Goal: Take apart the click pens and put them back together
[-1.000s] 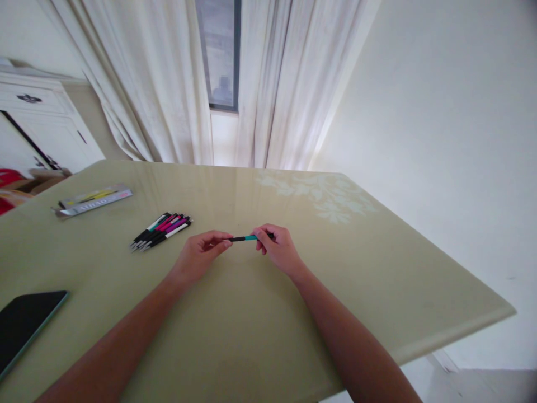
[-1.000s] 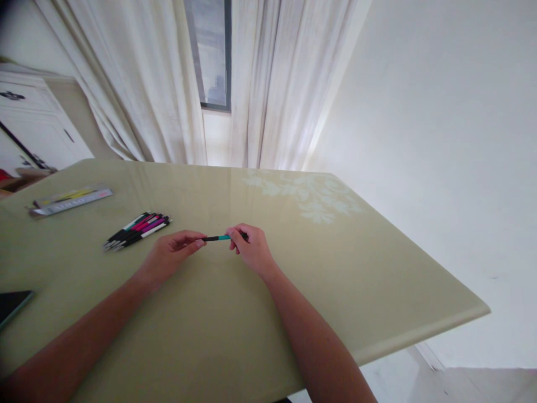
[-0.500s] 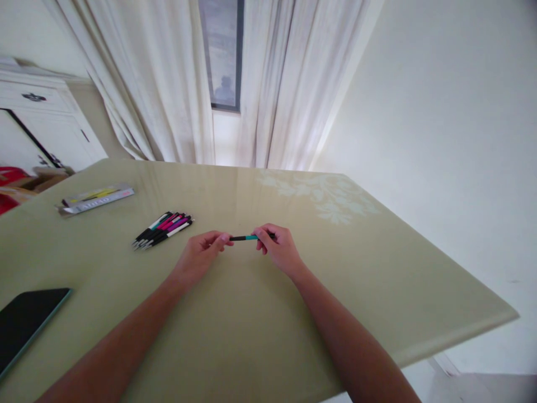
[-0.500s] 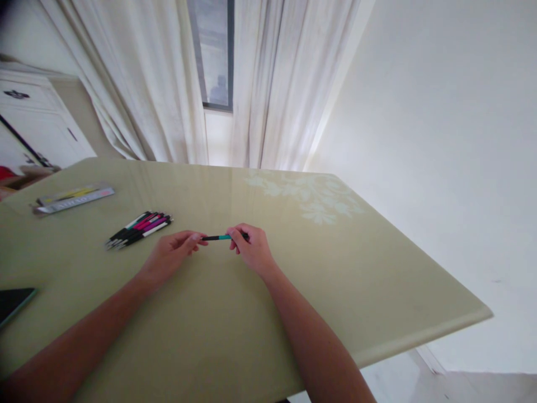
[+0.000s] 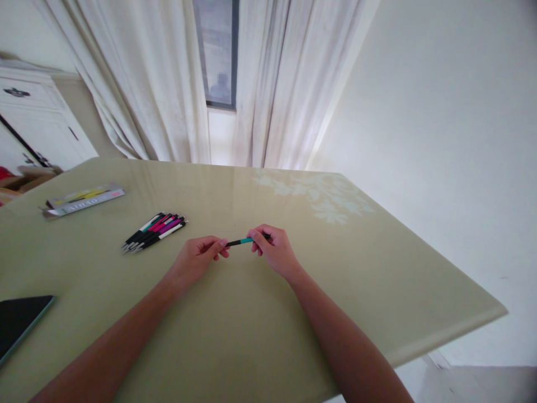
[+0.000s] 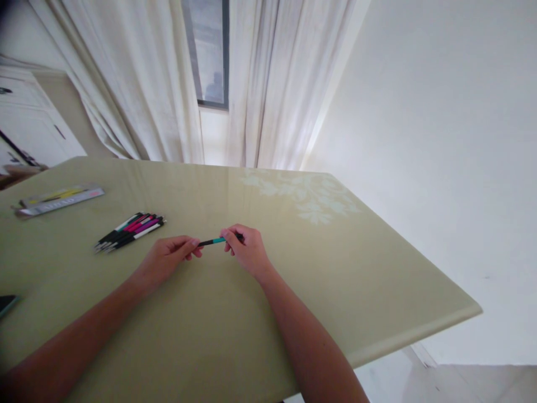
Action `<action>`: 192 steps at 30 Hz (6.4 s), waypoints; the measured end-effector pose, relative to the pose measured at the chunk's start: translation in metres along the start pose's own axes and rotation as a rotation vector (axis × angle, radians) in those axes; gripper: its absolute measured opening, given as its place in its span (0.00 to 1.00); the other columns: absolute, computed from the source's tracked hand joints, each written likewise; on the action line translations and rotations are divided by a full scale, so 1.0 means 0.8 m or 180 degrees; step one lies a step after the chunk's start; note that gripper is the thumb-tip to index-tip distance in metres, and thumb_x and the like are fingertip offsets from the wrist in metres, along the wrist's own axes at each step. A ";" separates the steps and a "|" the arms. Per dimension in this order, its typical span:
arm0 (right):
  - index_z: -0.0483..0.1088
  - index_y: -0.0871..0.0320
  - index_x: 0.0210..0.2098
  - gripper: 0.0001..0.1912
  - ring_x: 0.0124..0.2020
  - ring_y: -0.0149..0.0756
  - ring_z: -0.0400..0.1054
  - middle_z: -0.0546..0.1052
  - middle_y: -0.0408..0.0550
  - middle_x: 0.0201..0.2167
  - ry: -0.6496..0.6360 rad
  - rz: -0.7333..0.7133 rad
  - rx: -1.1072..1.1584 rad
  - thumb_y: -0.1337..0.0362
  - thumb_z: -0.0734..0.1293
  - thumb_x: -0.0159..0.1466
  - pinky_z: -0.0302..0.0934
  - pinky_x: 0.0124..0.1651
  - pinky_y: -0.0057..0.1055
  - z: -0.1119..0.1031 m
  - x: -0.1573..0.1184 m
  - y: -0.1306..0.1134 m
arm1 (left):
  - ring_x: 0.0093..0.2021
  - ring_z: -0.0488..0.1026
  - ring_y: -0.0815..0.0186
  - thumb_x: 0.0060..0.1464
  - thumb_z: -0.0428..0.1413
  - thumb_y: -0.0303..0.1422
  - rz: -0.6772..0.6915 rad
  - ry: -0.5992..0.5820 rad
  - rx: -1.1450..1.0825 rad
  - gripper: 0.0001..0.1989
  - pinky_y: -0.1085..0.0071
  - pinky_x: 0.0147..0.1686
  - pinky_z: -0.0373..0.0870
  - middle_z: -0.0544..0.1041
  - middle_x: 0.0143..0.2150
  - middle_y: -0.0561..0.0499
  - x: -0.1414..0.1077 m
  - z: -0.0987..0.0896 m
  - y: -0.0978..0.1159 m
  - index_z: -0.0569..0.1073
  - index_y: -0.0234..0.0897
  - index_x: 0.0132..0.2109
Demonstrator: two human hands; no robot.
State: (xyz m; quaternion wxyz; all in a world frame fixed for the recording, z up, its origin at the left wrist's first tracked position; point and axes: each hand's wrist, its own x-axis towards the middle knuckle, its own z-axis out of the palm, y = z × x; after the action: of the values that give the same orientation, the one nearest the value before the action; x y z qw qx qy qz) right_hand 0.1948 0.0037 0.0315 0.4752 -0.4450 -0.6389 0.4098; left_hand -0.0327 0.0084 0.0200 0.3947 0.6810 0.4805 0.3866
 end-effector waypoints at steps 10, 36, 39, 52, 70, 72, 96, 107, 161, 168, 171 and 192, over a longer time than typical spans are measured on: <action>0.75 0.58 0.32 0.17 0.20 0.28 0.65 0.77 0.45 0.22 0.0118 0.0078 -0.0097 0.50 0.68 0.67 0.57 0.22 0.24 0.000 0.000 -0.002 | 0.31 0.75 0.62 0.51 0.63 0.46 0.0070 0.0272 -0.0087 0.15 0.70 0.31 0.68 0.83 0.31 0.49 -0.002 0.003 0.003 0.84 0.39 0.36; 0.73 0.57 0.34 0.17 0.24 0.32 0.67 0.80 0.49 0.27 0.0438 0.0274 0.0334 0.49 0.73 0.60 0.61 0.27 0.27 0.002 0.008 0.006 | 0.28 0.71 0.66 0.59 0.58 0.47 0.0217 0.0208 0.0150 0.17 0.73 0.28 0.65 0.81 0.30 0.51 -0.007 0.015 0.002 0.83 0.40 0.38; 0.74 0.58 0.37 0.17 0.25 0.32 0.69 0.81 0.49 0.28 0.0462 0.0234 0.0364 0.49 0.72 0.62 0.63 0.29 0.28 0.003 0.009 0.010 | 0.29 0.72 0.66 0.57 0.61 0.47 0.0335 0.0371 0.0201 0.16 0.72 0.30 0.67 0.81 0.31 0.51 -0.010 0.018 0.003 0.83 0.40 0.42; 0.68 0.58 0.54 0.24 0.27 0.32 0.70 0.80 0.47 0.30 0.0302 0.0116 0.0134 0.49 0.68 0.66 0.65 0.31 0.29 0.010 -0.001 0.008 | 0.28 0.70 0.67 0.60 0.60 0.43 0.0778 0.0512 0.0439 0.13 0.72 0.31 0.67 0.78 0.32 0.52 -0.014 0.020 0.006 0.81 0.40 0.45; 0.72 0.58 0.37 0.18 0.25 0.36 0.69 0.76 0.46 0.24 0.1230 0.0557 -0.0627 0.48 0.66 0.65 0.59 0.30 0.30 -0.068 0.023 0.033 | 0.57 0.67 0.38 0.64 0.50 0.37 -0.0191 0.1376 0.3144 0.21 0.47 0.49 0.65 0.73 0.58 0.33 -0.002 -0.045 -0.020 0.74 0.35 0.58; 0.75 0.58 0.36 0.13 0.29 0.37 0.70 0.77 0.48 0.26 0.1231 0.0723 -0.1722 0.54 0.66 0.66 0.57 0.32 0.31 -0.085 0.021 0.036 | 0.58 0.66 0.39 0.64 0.49 0.36 -0.0583 0.1284 0.3367 0.21 0.47 0.50 0.65 0.72 0.59 0.33 -0.001 -0.055 -0.023 0.71 0.35 0.61; 0.78 0.55 0.40 0.09 0.30 0.31 0.67 0.78 0.43 0.30 -0.0708 -0.0323 -0.1040 0.58 0.67 0.69 0.57 0.35 0.27 0.013 -0.006 0.005 | 0.43 0.75 0.63 0.68 0.52 0.42 0.1308 -0.0075 0.1202 0.12 0.68 0.44 0.71 0.76 0.44 0.50 -0.014 0.014 -0.006 0.74 0.42 0.49; 0.74 0.58 0.33 0.16 0.26 0.31 0.64 0.74 0.43 0.25 -0.0184 0.0044 -0.0186 0.53 0.65 0.69 0.56 0.30 0.27 -0.016 0.012 0.028 | 0.31 0.72 0.65 0.66 0.53 0.43 0.0926 0.0731 0.1193 0.14 0.70 0.34 0.68 0.79 0.36 0.52 -0.007 -0.002 -0.003 0.77 0.39 0.45; 0.75 0.57 0.36 0.15 0.27 0.31 0.63 0.75 0.43 0.27 -0.0311 0.0048 -0.0372 0.52 0.67 0.68 0.55 0.31 0.27 -0.006 0.007 0.021 | 0.35 0.75 0.60 0.68 0.47 0.44 0.0547 -0.0304 0.1498 0.14 0.67 0.36 0.66 0.78 0.33 0.52 -0.008 0.006 -0.003 0.73 0.42 0.44; 0.75 0.57 0.36 0.14 0.27 0.31 0.64 0.75 0.43 0.27 -0.0022 0.0014 -0.0394 0.52 0.67 0.67 0.55 0.30 0.27 -0.012 0.009 0.027 | 0.45 0.75 0.57 0.68 0.43 0.36 0.0944 0.0068 0.1569 0.14 0.60 0.48 0.70 0.79 0.44 0.46 -0.002 0.007 -0.018 0.72 0.40 0.47; 0.75 0.56 0.35 0.13 0.28 0.33 0.66 0.75 0.44 0.28 0.0206 0.0115 -0.0100 0.53 0.68 0.66 0.58 0.32 0.29 -0.015 0.013 0.030 | 0.43 0.76 0.56 0.67 0.43 0.35 0.0707 0.0404 0.1576 0.11 0.58 0.47 0.70 0.78 0.41 0.46 0.002 0.006 -0.025 0.69 0.40 0.45; 0.72 0.56 0.30 0.03 0.29 0.32 0.68 0.76 0.41 0.26 0.0719 0.0400 -0.1984 0.68 0.70 0.59 0.57 0.32 0.28 -0.024 0.009 0.037 | 0.37 0.76 0.56 0.60 0.47 0.39 -0.0256 0.1398 0.1472 0.10 0.62 0.39 0.71 0.76 0.35 0.48 0.011 -0.027 -0.019 0.67 0.39 0.43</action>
State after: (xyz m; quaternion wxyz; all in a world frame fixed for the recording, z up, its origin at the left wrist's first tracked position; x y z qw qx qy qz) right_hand 0.2173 0.0206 0.0093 0.3579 -0.6500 -0.6482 0.1713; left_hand -0.0550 0.0237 0.0159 0.1313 0.6334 0.6559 0.3890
